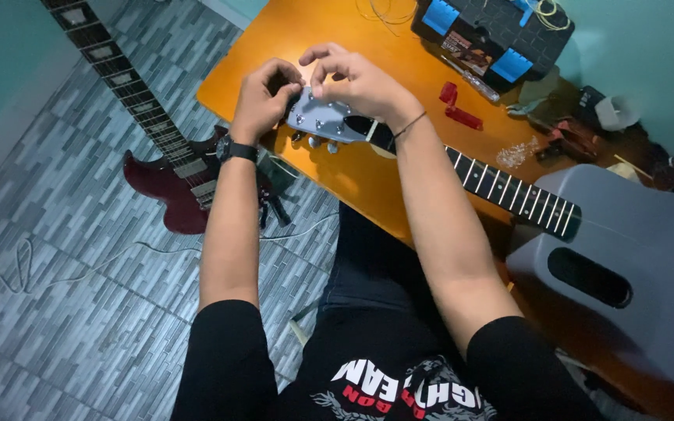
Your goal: Replacing and winding strings on an acoustic guitar
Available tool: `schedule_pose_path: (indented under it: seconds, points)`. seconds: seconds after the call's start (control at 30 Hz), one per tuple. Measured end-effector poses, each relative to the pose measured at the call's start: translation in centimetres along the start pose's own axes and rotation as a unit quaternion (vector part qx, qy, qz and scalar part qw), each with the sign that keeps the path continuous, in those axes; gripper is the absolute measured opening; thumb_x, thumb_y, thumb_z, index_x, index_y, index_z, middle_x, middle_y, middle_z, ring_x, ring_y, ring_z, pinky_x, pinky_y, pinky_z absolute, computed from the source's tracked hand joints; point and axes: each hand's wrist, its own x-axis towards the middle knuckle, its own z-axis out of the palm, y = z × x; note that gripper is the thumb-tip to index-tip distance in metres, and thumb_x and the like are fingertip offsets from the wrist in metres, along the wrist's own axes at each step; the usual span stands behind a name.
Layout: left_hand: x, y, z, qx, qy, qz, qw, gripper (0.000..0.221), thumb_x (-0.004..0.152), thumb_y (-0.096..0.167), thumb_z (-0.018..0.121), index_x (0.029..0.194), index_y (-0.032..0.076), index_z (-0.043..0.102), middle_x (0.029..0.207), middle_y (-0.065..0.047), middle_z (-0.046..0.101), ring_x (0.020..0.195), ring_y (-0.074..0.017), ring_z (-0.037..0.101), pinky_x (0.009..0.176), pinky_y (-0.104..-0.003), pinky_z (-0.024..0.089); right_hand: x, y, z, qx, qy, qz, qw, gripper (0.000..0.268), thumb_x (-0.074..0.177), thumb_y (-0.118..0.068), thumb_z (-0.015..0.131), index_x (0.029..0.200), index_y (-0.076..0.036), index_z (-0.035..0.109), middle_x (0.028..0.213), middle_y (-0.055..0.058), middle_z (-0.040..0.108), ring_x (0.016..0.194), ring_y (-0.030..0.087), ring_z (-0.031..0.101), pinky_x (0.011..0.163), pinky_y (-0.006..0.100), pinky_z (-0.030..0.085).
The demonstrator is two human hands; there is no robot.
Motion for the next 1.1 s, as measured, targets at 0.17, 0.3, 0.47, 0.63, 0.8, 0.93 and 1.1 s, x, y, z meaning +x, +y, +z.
schedule_pose_path:
  seconds: [0.17,0.3,0.47,0.63,0.8,0.93,1.1]
  points:
    - [-1.3,3.2,1.1,0.084,0.123,0.114,0.982,0.005,0.100,0.007,0.059,0.100,0.005,0.064,0.098,-0.012,0.066,0.086,-0.0206,0.059,0.075,-0.031,0.050,-2.7,-4.1,0.4,-0.219,0.127,-0.026,0.967,0.011,0.106,-0.023,0.062,0.103,-0.012,0.062,0.099,0.002,0.063,0.091,0.018,0.055,0.081,0.035,0.041]
    - [-5.0,12.7,7.6,-0.181,0.100,-0.006,0.978,0.045,0.094,-0.004,0.050,0.138,0.003,0.043,0.133,-0.018,0.056,0.125,-0.0285,0.057,0.112,-0.040,0.051,-5.6,-8.4,1.0,-0.205,0.123,-0.111,0.965,0.009,0.102,-0.006,0.069,0.107,-0.001,0.063,0.099,0.013,0.065,0.088,0.021,0.064,0.079,0.030,0.056]
    - [-6.2,15.1,15.8,-0.321,0.054,-0.086,0.942,0.042,0.101,0.007,0.061,0.138,0.014,0.042,0.088,-0.012,0.064,0.075,-0.0185,0.063,0.065,-0.032,0.053,-9.9,-10.5,0.4,-0.247,0.214,-0.170,0.930,0.006,0.105,-0.005,0.065,0.107,-0.002,0.061,0.100,0.012,0.067,0.091,0.023,0.069,0.083,0.031,0.059]
    - [-4.9,15.3,18.7,-0.319,0.131,-0.128,0.930,0.022,0.108,0.032,0.051,0.102,0.013,0.060,0.066,0.002,0.057,0.052,-0.0055,0.051,0.051,-0.021,0.041,-19.4,-10.9,-2.1,-0.348,0.257,-0.052,0.900,0.035,0.115,-0.024,0.059,0.143,-0.010,0.044,0.144,0.016,0.043,0.098,0.029,0.062,0.089,0.040,0.051]
    - [-1.9,14.6,15.3,-0.507,0.235,-0.084,0.825,0.024,0.110,0.018,0.055,0.131,0.007,0.061,0.103,-0.002,0.069,0.087,-0.0099,0.071,0.078,-0.019,0.057,-31.8,-8.0,-3.2,-0.351,0.176,0.099,0.914,0.042,0.107,-0.037,0.059,0.136,-0.007,0.062,0.124,0.026,0.070,0.112,0.047,0.064,0.105,0.064,0.032]
    - [0.8,13.8,12.8,-0.709,0.092,-0.080,0.694,0.032,0.114,0.028,0.053,0.127,0.007,0.073,0.115,-0.011,0.079,0.097,-0.0188,0.078,0.078,-0.024,0.064,-39.4,-6.4,-2.5,-0.351,0.224,0.104,0.903,0.033,0.107,-0.020,0.057,0.129,0.001,0.067,0.124,0.018,0.073,0.108,0.032,0.069,0.097,0.047,0.052]
    - [2.6,16.8,16.7,-0.339,0.078,0.113,0.931,0.040,0.113,0.034,0.049,0.143,0.008,0.055,0.152,-0.020,0.051,0.143,-0.0418,0.051,0.112,-0.046,0.039,-47.6,-5.9,-2.4,-0.449,0.454,0.072,0.766,0.015,0.110,-0.004,0.059,0.112,0.006,0.070,0.103,0.019,0.075,0.093,0.032,0.072,0.082,0.041,0.056]
